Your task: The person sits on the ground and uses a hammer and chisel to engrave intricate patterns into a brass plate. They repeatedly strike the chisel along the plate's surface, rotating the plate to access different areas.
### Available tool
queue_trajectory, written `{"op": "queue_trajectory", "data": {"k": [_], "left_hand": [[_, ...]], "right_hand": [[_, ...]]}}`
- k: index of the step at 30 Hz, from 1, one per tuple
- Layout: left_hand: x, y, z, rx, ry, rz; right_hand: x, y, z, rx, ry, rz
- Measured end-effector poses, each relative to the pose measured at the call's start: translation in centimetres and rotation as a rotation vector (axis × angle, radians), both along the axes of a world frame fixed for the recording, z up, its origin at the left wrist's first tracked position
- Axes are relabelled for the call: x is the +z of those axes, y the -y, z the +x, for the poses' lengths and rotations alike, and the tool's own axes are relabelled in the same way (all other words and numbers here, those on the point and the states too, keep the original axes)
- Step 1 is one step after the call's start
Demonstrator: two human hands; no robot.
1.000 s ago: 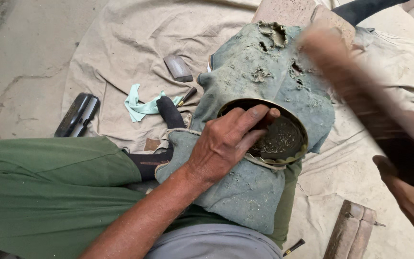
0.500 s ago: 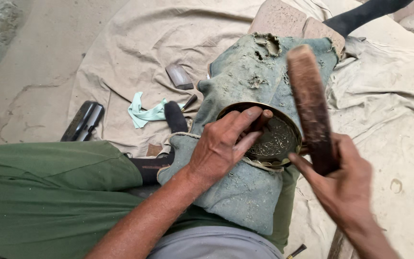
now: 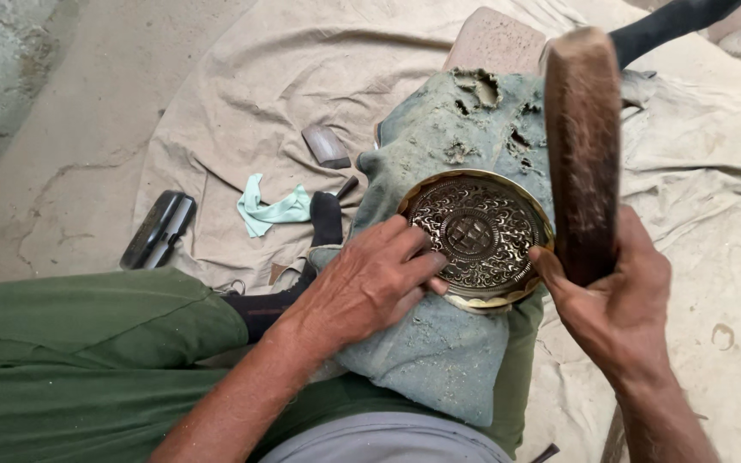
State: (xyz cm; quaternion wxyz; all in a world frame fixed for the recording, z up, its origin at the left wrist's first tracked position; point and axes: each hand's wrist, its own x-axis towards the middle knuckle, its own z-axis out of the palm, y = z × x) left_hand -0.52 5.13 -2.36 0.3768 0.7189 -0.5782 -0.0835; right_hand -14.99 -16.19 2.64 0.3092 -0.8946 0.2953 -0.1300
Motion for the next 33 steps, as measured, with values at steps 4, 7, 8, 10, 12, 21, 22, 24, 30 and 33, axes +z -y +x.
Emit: {"op": "queue_trajectory", "data": {"k": [4, 7, 8, 10, 12, 21, 22, 24, 30, 33], "left_hand": [[0.7, 0.5, -0.1, -0.015, -0.015, -0.037], [1.2, 0.6, 0.0, -0.042, -0.076, -0.05], [1.4, 0.5, 0.1, -0.054, -0.102, -0.048], [1.6, 0.1, 0.3, -0.093, -0.116, -0.003], [1.8, 0.0, 0.2, -0.111, -0.106, -0.018], [-0.1, -1.3, 0.7, 0.219, -0.15, -0.115], [-0.6, -1.7, 1.6, 0.267, -0.146, -0.106], [-1.7, -2.0, 2.4, 0.248, -0.144, -0.055], [-2.6, -1.8, 2.4, 0.105, -0.189, 0.092], [-1.6, -2.1, 2.6, 0.159, -0.101, 0.055]], "right_hand": [[-0.5, 0.7, -0.2, 0.059, 0.033, 0.096], [-1.2, 2.2, 0.9, -0.066, 0.108, 0.294], [-1.3, 2.6, 1.2, -0.083, 0.069, 0.321], [-1.4, 3.2, 1.7, -0.121, -0.019, 0.377], [-1.3, 3.6, 2.1, -0.094, -0.04, 0.369], [-2.1, 4.4, 1.9, 0.001, -0.02, 0.435], [-2.2, 4.3, 1.8, -0.021, -0.028, 0.433], [-2.2, 4.0, 1.6, -0.007, -0.002, 0.414], [-1.9, 3.7, 1.6, -0.029, 0.017, 0.419], [-2.0, 3.7, 1.6, -0.027, 0.011, 0.414]]}}
